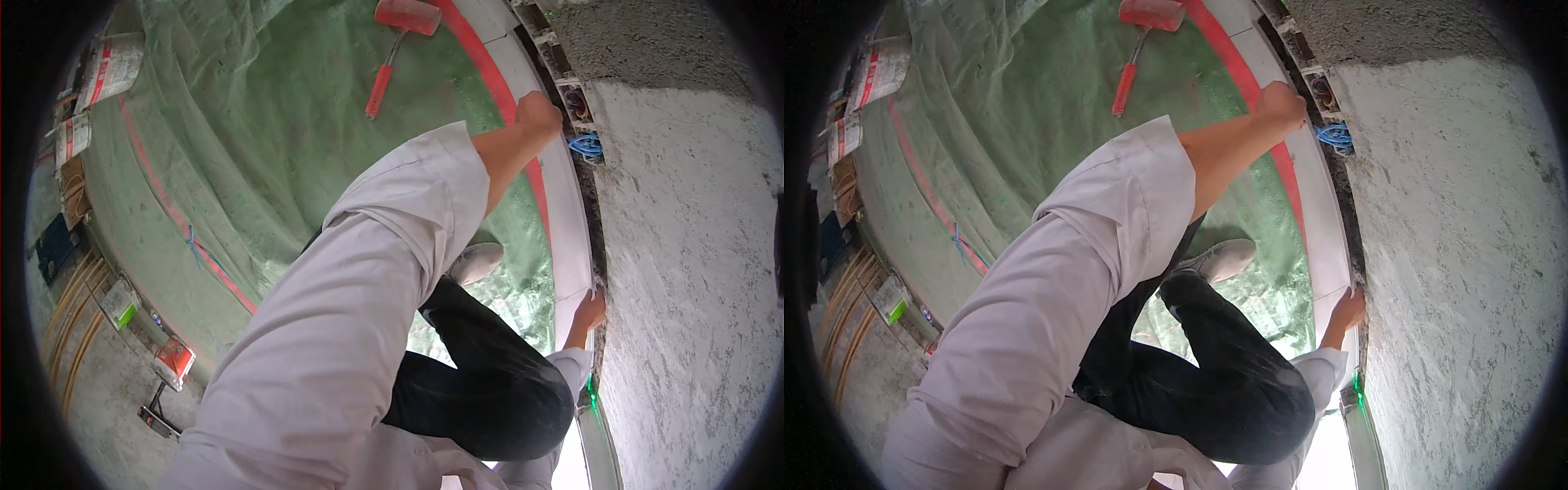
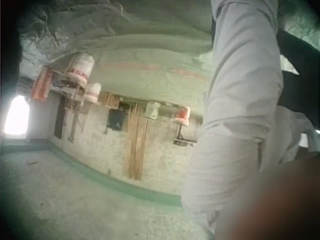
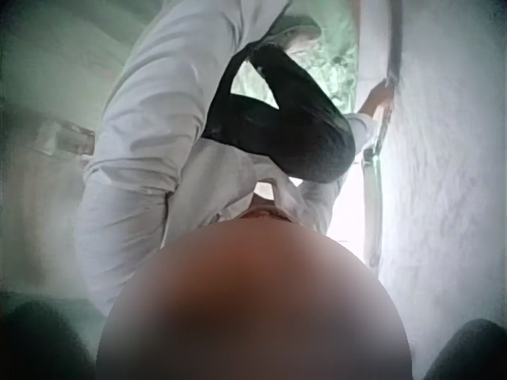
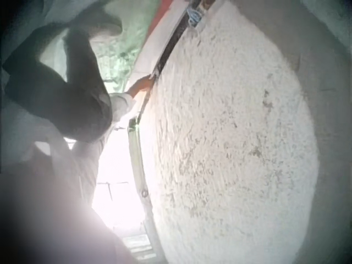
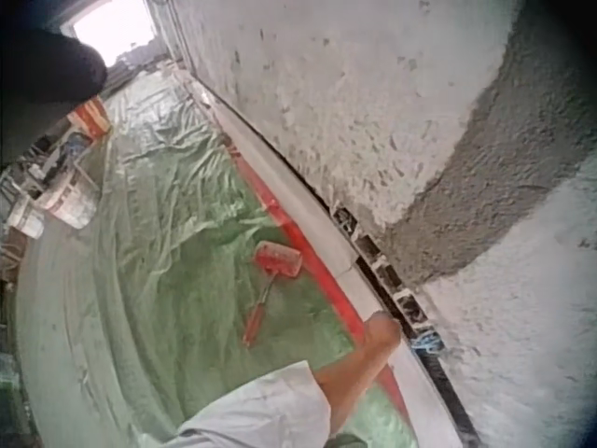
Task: Applying mortar to a tile strip and fixing it to a wall.
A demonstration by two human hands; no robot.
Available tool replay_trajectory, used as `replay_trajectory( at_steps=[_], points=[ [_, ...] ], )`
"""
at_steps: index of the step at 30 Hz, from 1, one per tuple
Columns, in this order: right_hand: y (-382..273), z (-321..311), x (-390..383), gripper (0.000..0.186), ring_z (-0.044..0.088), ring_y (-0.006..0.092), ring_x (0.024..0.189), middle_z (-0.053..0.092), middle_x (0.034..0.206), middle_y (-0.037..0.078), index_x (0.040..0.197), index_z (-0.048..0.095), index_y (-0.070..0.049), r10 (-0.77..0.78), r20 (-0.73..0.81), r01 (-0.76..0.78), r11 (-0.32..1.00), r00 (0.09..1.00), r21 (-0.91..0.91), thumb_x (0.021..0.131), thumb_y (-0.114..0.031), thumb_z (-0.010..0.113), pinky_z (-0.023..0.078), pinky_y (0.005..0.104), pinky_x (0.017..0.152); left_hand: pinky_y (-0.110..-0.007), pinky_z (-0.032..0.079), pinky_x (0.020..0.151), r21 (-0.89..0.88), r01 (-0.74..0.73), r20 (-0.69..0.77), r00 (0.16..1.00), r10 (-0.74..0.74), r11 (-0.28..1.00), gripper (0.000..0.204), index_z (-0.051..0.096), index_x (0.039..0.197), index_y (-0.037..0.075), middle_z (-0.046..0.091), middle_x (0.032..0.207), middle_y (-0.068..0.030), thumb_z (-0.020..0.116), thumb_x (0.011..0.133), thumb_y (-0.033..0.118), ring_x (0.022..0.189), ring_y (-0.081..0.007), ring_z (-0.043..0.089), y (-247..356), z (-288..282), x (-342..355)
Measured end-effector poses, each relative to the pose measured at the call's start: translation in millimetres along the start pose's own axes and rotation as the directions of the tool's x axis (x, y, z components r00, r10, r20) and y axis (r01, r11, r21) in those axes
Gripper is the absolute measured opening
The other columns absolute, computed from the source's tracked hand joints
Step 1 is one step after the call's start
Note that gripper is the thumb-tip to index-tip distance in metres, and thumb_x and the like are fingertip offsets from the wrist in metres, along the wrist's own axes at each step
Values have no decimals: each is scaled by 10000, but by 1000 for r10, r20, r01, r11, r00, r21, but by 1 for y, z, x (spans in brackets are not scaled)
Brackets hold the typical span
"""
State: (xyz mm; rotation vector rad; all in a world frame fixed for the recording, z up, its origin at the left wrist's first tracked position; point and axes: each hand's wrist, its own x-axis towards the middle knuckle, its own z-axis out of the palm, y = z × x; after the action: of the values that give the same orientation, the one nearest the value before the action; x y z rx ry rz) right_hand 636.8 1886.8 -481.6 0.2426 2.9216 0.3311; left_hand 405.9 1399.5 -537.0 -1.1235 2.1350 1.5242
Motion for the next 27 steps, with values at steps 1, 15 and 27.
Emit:
replay_trajectory(
  at_steps=[1, 15, 27],
  points=[
    [-4, 0, 6, 270, 753, 424, 960, 773, 1075, 221, 1172, 777, -101, 81, 111, -63, 985, 990, -159, 993, -298, 731, 573, 567, 788, -451, 646, 738, -22, 68, 25, 997, -67, 997, 308, 784, 742, 28, 747, 674, -174, 738, 904, 287, 682, -332, 778, 5, 6, -6],
    [-3, -3, -110, 294, 715, 354, 1006, 709, 1078, 133, 1230, 743, -108, -55, 182, 104, 956, 982, -273, 944, -173, 727, 583, 520, 829, -371, 655, 742, -255, -2, 396, 912, 106, 967, 377, 777, 716, -18, 757, 655, -128, 742, 913, 302, 686, -240, 794, -62, -80, -54],
    [-61, 42, -173, 378, 694, 457, 1026, 674, 1091, 197, 1174, 561, -78, -69, 379, 138, 978, 923, -156, 855, -159, 746, 565, 568, 852, -340, 660, 709, -540, 140, 480, 861, 167, 830, 274, 759, 1036, -105, 793, 945, -178, 657, 1035, 149, 821, -222, 800, -199, -115, -55]
  ],
)
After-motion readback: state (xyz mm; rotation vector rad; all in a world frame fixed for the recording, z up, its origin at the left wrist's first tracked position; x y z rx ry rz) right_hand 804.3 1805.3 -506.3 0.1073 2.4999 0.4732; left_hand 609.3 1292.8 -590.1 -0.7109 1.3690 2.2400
